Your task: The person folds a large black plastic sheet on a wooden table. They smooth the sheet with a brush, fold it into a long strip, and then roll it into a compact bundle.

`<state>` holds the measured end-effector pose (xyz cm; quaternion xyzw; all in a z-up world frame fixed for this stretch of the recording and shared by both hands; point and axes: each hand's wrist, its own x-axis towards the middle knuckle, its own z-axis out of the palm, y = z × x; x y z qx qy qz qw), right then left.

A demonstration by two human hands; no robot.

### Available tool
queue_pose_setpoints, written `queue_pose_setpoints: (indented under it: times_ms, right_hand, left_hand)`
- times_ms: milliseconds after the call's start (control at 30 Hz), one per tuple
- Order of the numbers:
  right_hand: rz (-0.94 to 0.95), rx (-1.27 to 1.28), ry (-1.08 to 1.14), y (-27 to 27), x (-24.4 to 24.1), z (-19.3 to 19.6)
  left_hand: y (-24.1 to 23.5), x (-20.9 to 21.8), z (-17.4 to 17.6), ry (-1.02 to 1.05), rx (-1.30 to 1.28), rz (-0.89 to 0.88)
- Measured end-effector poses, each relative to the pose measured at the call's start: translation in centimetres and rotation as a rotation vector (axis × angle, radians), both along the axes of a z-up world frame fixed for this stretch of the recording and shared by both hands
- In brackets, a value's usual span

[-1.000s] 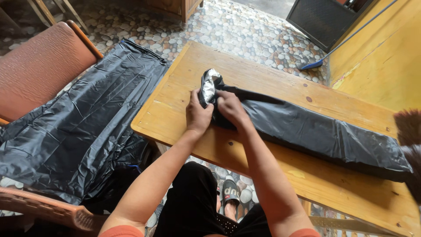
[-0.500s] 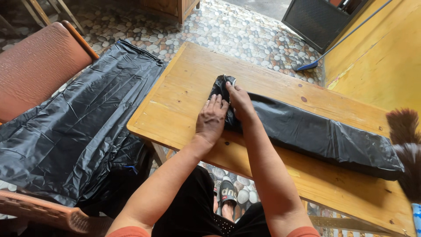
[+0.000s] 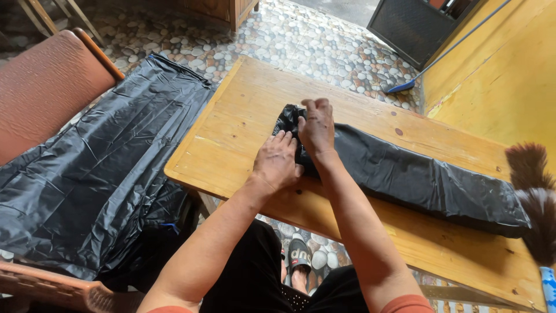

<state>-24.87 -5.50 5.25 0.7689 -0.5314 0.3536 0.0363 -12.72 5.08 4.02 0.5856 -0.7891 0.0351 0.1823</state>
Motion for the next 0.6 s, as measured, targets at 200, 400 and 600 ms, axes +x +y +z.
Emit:
queue_pose_setpoints:
  times_ms: [200,400,600]
  right_hand:
    - [0.084,-0.155,0.271,-3.2,-2.4,-5.9]
    - [0.035,-0.169,0.268,-1.0,-2.1,-3.5]
    - [0.042,0.207,0.061,-3.6,-2.9,-6.0]
  left_hand:
    - [0.2,-0.2,-0.1,0.175,0.008,0.006]
    - [2.6,0.0,0.2,0.526,-0.019,0.338]
    - [1.8,0.5,-1.3,0.493,0.065,0.412]
